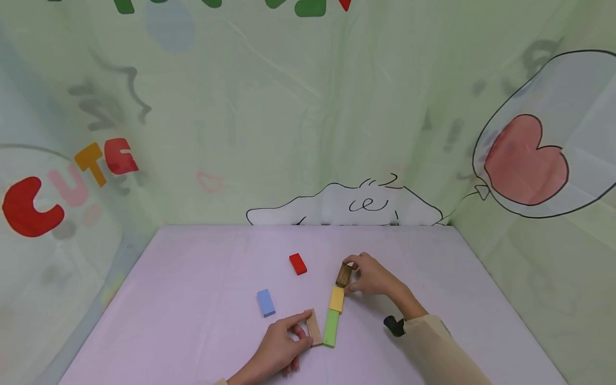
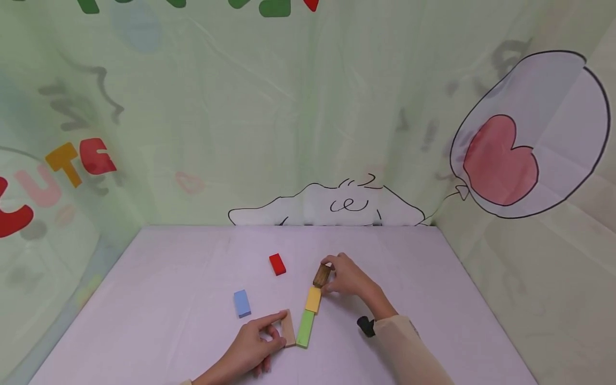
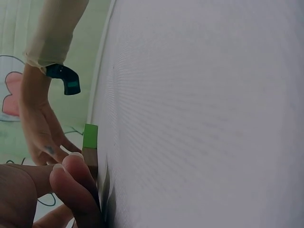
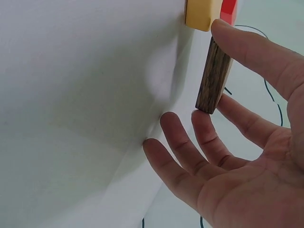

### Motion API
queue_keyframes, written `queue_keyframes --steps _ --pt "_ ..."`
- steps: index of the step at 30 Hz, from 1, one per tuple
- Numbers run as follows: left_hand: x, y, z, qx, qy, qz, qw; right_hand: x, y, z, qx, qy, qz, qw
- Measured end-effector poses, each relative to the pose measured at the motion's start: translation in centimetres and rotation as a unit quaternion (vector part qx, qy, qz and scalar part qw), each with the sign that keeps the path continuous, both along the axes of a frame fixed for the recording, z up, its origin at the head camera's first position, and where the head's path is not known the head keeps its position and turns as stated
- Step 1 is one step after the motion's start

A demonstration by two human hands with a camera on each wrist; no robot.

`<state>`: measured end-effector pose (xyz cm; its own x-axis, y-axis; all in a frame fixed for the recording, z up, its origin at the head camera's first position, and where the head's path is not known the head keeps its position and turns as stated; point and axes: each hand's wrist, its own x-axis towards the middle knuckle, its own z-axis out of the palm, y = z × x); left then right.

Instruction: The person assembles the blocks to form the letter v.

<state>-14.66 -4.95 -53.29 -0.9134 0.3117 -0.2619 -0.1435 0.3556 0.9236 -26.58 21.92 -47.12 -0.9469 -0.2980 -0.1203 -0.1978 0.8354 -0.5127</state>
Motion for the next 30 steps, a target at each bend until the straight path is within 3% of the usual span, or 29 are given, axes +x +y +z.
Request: queue_keyframes --steps 23,30 --pt "0.0 0.0 0.0 0.006 0.005 0.000 1.0000 -0.9 -0.1 0.0 0.003 -0.033 0.014 0.9994" --pt "0.1 0.0 0.1 0.011 0.003 0.001 0.9999 -1.3 0.2 0.0 0.001 -0.032 0.038 0.9988"
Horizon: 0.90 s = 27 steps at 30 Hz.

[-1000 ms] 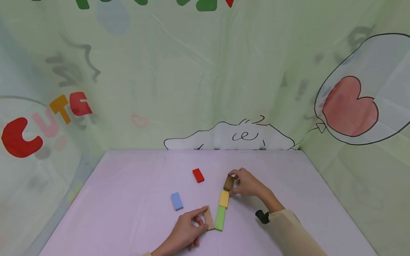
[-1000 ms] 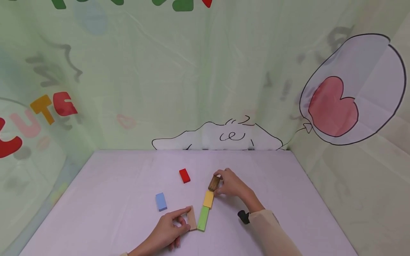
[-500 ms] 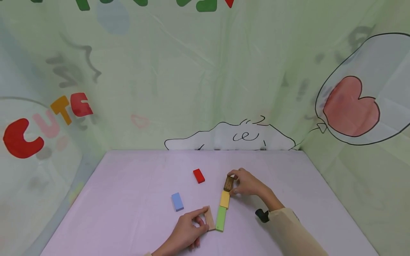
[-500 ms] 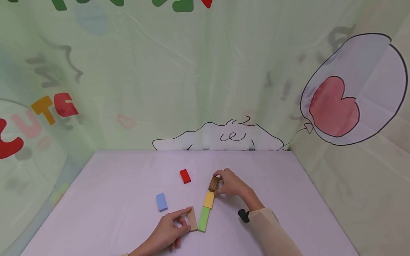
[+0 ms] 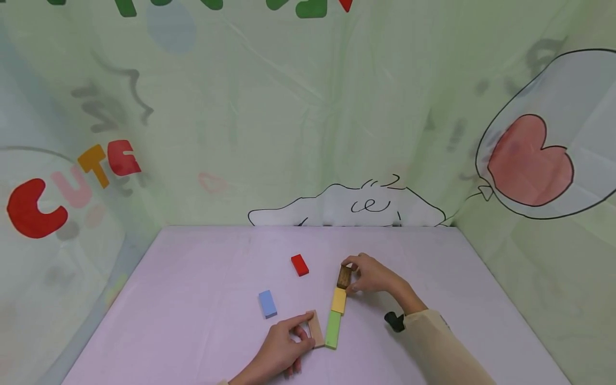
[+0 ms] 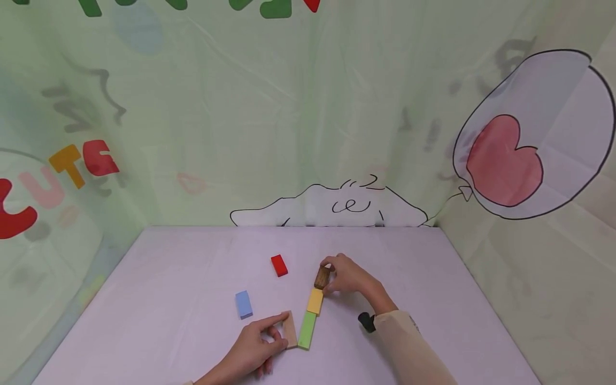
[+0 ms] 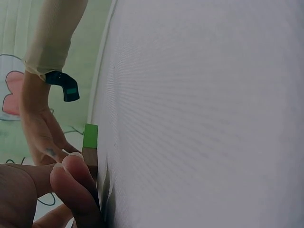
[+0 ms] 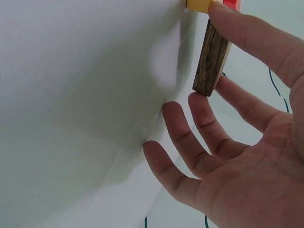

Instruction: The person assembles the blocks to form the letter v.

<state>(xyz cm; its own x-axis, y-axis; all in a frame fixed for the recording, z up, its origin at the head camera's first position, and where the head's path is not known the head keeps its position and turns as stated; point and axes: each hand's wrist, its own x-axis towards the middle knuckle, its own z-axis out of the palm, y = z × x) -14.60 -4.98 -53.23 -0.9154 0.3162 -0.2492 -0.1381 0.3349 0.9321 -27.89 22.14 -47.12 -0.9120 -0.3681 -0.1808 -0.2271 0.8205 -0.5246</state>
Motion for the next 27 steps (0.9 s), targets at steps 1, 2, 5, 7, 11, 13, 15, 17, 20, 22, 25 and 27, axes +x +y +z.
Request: queue_keyframes --steps 1,2,5,7,11,13,15,17,20,22,25,27 --pt "0.0 0.0 0.0 0.000 0.001 -0.001 1.0000 0.0 0.1 0.0 0.000 0.000 0.004 1.0000" --pt "0.0 0.0 0.0 0.000 0.001 -0.001 1.0000 -0.1 0.1 0.0 0.000 0.000 0.008 1.0000" --pt "0.0 0.0 0.0 0.001 0.003 -0.001 1.0000 -0.2 0.2 0.0 0.002 0.000 0.017 0.9999" --pt "0.0 0.0 0.0 0.001 0.005 -0.001 1.0000 -0.3 0.2 0.0 0.004 -0.003 0.019 0.9998" --pt "-0.1 0.0 -0.2 0.000 0.005 0.002 1.0000 -0.5 0.1 0.1 0.007 -0.009 0.021 0.9997" --pt "-0.1 0.0 -0.3 -0.001 0.003 0.002 1.0000 -0.6 0.1 0.2 0.009 -0.013 0.021 0.9997" --pt "-0.1 0.0 -0.3 0.000 0.000 0.003 1.0000 -0.6 0.0 0.2 0.010 -0.018 0.020 0.9996" --pt "-0.1 0.0 -0.4 0.002 0.000 0.003 1.0000 -0.6 0.0 0.2 0.010 -0.021 0.019 0.9995" --pt "-0.1 0.0 -0.4 0.003 0.001 0.001 1.0000 -0.7 0.0 0.2 0.012 -0.024 0.022 0.9994" --pt "-0.1 0.0 -0.3 0.003 0.002 0.000 1.0000 -0.8 0.1 0.2 0.010 -0.026 0.025 0.9993" --pt "0.0 0.0 -0.2 0.004 0.003 0.000 1.0000 -0.9 0.3 0.0 0.004 -0.030 0.033 0.9990" --pt "0.0 0.0 -0.1 0.005 0.004 0.000 1.0000 -1.1 0.4 -0.1 0.000 -0.032 0.039 0.9987"
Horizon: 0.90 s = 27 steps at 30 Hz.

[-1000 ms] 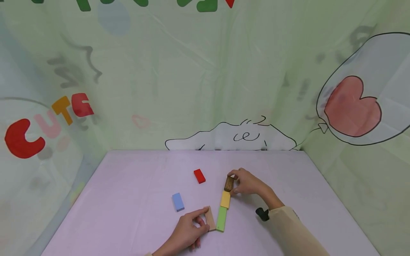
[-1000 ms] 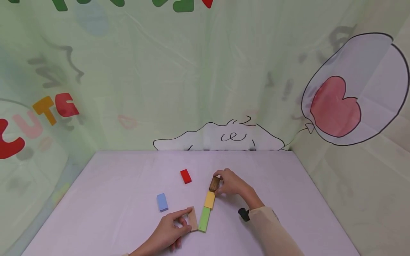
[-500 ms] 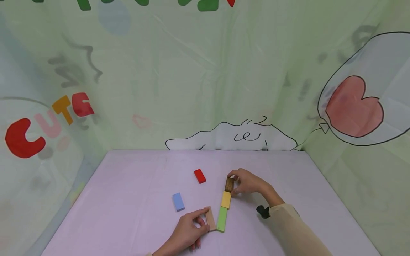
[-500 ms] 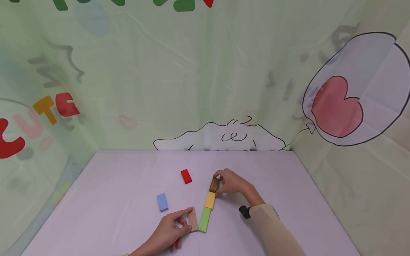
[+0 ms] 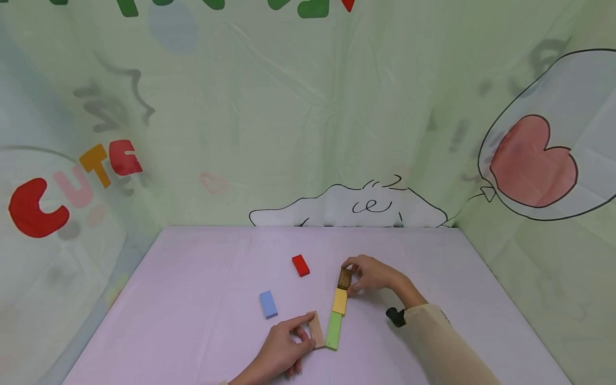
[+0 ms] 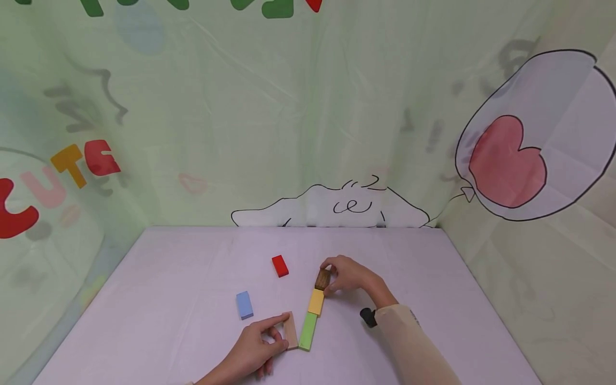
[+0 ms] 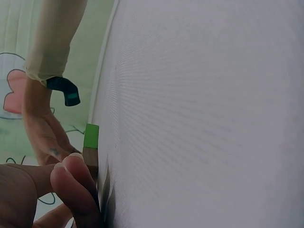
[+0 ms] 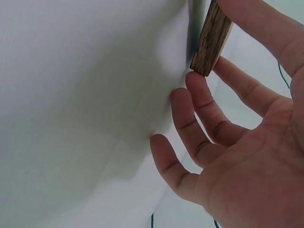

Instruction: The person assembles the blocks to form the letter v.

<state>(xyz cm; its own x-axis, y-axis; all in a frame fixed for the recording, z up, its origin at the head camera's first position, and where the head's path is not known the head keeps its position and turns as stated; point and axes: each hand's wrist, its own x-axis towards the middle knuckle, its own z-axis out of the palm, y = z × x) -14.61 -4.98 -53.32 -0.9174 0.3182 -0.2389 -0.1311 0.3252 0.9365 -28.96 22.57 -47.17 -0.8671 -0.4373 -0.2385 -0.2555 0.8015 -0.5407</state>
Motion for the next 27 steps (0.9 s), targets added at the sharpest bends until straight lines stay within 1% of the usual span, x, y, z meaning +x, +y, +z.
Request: queue_keyframes --steps 5,11,19,27 --pt "0.03 0.02 0.07 0.001 -0.002 0.001 1.0000 -0.21 0.33 -0.10 -0.004 -0.009 0.010 0.9999" --pt "-0.01 -0.02 -0.03 0.001 0.000 0.002 1.0000 -0.25 0.34 0.06 -0.007 -0.016 0.008 0.9998" --pt "-0.08 -0.02 -0.11 0.000 -0.001 0.004 1.0000 -0.29 0.43 -0.12 -0.010 -0.009 0.019 0.9997" --pt "-0.12 0.01 -0.08 -0.007 -0.006 0.008 0.9999 -0.21 0.53 -0.24 -0.011 -0.006 0.022 0.9997"
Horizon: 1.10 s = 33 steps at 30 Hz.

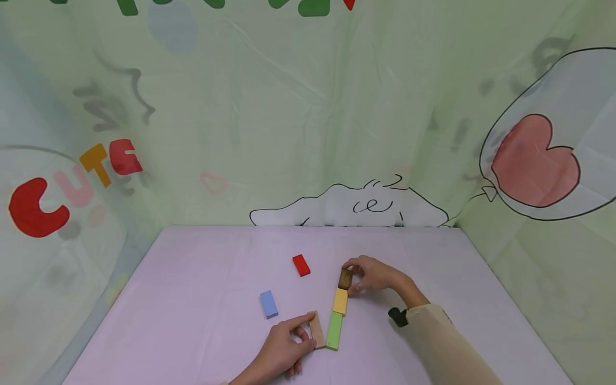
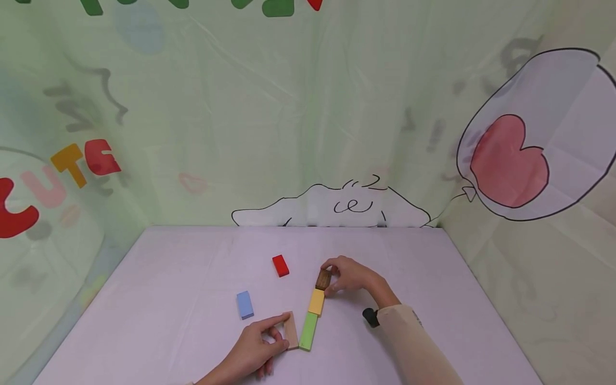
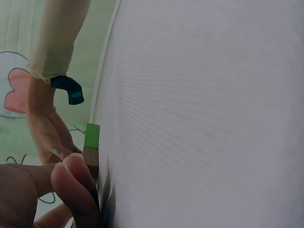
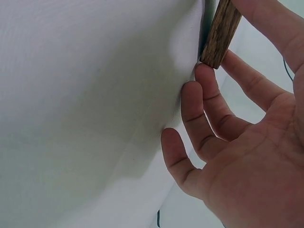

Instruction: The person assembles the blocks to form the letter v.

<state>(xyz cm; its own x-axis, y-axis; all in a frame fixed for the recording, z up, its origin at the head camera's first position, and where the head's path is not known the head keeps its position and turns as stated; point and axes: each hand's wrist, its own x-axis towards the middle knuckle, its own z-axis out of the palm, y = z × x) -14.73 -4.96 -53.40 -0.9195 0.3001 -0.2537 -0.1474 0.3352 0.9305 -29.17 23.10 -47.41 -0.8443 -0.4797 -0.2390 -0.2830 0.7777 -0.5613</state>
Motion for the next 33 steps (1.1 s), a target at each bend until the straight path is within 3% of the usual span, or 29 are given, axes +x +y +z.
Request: queue_keyframes --steps 33 --pt "0.02 0.06 -0.41 0.006 -0.006 0.001 1.0000 -0.12 0.45 -0.91 -0.003 0.004 0.000 1.0000"
